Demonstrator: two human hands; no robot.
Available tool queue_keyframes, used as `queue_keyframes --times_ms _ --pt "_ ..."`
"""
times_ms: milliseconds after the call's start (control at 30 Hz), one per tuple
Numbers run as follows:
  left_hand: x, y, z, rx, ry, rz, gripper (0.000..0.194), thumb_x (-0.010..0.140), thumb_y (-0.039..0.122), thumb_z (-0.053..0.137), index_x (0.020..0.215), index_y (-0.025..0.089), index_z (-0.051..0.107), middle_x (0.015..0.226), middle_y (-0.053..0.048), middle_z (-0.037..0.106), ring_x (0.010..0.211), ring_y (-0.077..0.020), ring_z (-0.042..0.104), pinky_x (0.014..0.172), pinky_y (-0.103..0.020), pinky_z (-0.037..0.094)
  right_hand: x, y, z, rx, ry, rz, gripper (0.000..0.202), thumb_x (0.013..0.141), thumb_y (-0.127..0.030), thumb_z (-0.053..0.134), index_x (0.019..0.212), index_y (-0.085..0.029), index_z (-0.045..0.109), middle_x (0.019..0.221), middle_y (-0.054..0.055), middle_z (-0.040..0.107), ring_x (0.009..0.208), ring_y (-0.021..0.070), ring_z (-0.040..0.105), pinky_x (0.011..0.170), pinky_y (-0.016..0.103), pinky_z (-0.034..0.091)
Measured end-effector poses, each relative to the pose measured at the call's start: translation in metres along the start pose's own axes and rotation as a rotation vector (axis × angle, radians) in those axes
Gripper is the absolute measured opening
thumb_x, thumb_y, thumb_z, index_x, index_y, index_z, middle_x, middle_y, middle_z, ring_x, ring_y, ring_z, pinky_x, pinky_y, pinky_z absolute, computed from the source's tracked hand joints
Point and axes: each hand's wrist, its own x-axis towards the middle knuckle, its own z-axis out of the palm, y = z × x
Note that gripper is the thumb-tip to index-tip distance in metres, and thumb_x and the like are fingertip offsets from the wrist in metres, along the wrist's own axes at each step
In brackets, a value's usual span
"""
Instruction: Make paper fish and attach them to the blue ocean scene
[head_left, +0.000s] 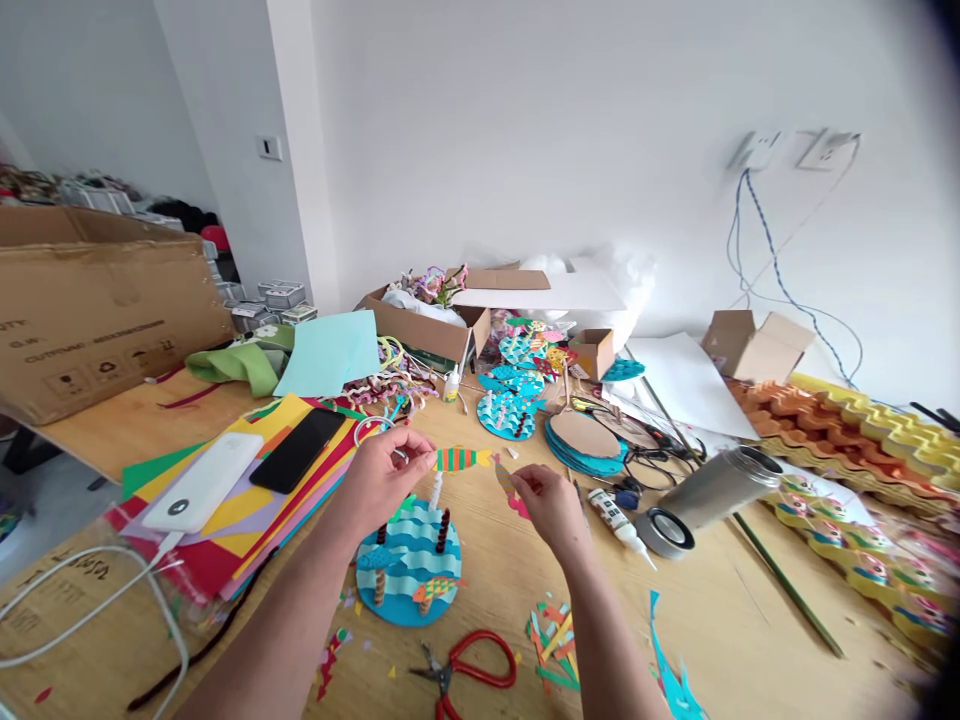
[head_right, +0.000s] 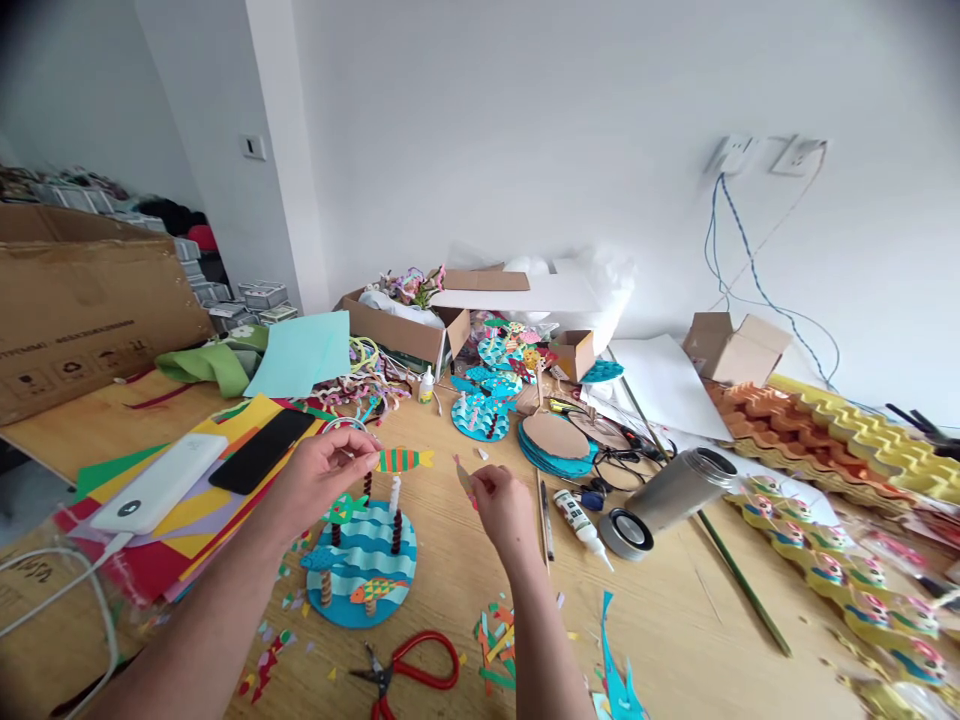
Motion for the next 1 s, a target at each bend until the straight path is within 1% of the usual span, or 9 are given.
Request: queue_keyframes --times_ms 133,233,333,433,500,600,700,800,1000 --pt "-0.001 0.001 -0.001 0.012 0.003 0.001 0.017 0.078 0.035 0.059 0.080 0.018 0.062 0.086 -0.004 0.066 0.079 -0.0175 0.061 0.069 -0.026 0.047 -0.006 -0.006 0.016 -0.231 -0.113 -0.130 0.018 0.079 -0.015 0.052 0.067 -0.019 0.065 0.078 0.009 0.064 0.084 0.0219 0.056 0.072 0.029 0.037" --pt "-0.002 0.002 -0.002 0.015 0.009 0.009 0.018 0.078 0.035 0.059 0.079 0.017 0.062 0.086 -0.004 0.067 0.079 -0.0176 0.061 0.069 -0.027 0.047 -0.010 -0.008 0.026 -0.331 -0.207 -0.179 0.017 0.077 -0.012 0.054 0.066 -0.018 0.065 0.077 0.009 0.065 0.082 0.0219 0.057 0.070 0.028 0.037" --pt "-0.002 0.003 -0.003 0.012 0.005 0.014 0.018 0.078 0.035 0.059 0.079 0.017 0.062 0.087 -0.004 0.067 0.080 -0.0179 0.062 0.070 -0.027 0.047 -0.011 -0.009 0.029 -0.375 -0.264 -0.199 0.014 0.078 -0.018 0.057 0.068 -0.020 0.066 0.076 0.007 0.066 0.078 0.0201 0.060 0.066 0.026 0.038" --pt "-0.002 0.005 -0.004 0.005 0.001 0.014 0.019 0.079 0.036 0.059 0.080 0.017 0.062 0.087 -0.005 0.067 0.081 -0.0181 0.062 0.071 -0.027 0.048 -0.007 -0.005 0.019 -0.382 -0.260 -0.180 0.014 0.082 -0.021 0.054 0.076 -0.022 0.067 0.080 0.004 0.069 0.077 0.0171 0.062 0.067 0.024 0.039" --pt "-0.002 0.005 -0.004 0.002 0.003 0.011 0.019 0.078 0.036 0.059 0.080 0.017 0.062 0.088 -0.005 0.067 0.082 -0.0186 0.063 0.070 -0.027 0.048 -0.002 0.003 0.008 -0.395 -0.208 -0.129 0.018 0.084 -0.020 0.049 0.082 -0.022 0.067 0.085 0.004 0.070 0.082 0.0172 0.063 0.070 0.024 0.040" --pt "-0.001 0.004 -0.004 0.006 0.006 0.009 0.019 0.078 0.036 0.059 0.079 0.017 0.063 0.087 -0.005 0.067 0.084 -0.0194 0.063 0.070 -0.027 0.048 0.006 0.022 -0.012 -0.447 -0.109 -0.010 0.022 0.086 -0.020 0.045 0.087 -0.021 0.067 0.089 0.007 0.070 0.088 0.0212 0.063 0.073 0.028 0.041" --pt "-0.001 0.003 -0.004 0.004 0.009 0.016 0.018 0.078 0.035 0.060 0.079 0.017 0.063 0.087 -0.005 0.067 0.085 -0.0193 0.063 0.071 -0.027 0.048 0.008 0.041 -0.025 -0.488 -0.095 0.073 0.021 0.082 -0.017 0.048 0.091 -0.017 0.067 0.089 0.011 0.070 0.086 0.0240 0.063 0.072 0.030 0.041" --pt "-0.002 0.003 -0.004 0.001 0.002 0.020 0.017 0.078 0.034 0.060 0.080 0.017 0.063 0.088 -0.004 0.067 0.084 -0.0186 0.062 0.071 -0.027 0.047 0.007 0.053 -0.025 -0.492 -0.150 0.092 0.023 0.077 -0.014 0.054 0.097 -0.014 0.067 0.089 0.011 0.070 0.087 0.0237 0.063 0.073 0.030 0.042" --pt "-0.002 0.004 -0.004 -0.017 -0.008 0.001 0.018 0.079 0.035 0.060 0.080 0.017 0.062 0.091 -0.005 0.067 0.086 -0.0191 0.062 0.069 -0.026 0.047 0.004 0.062 -0.014 -0.477 -0.245 0.088 0.032 0.069 -0.015 0.067 0.101 -0.015 0.066 0.096 0.009 0.067 0.090 0.0202 0.061 0.079 0.027 0.042"
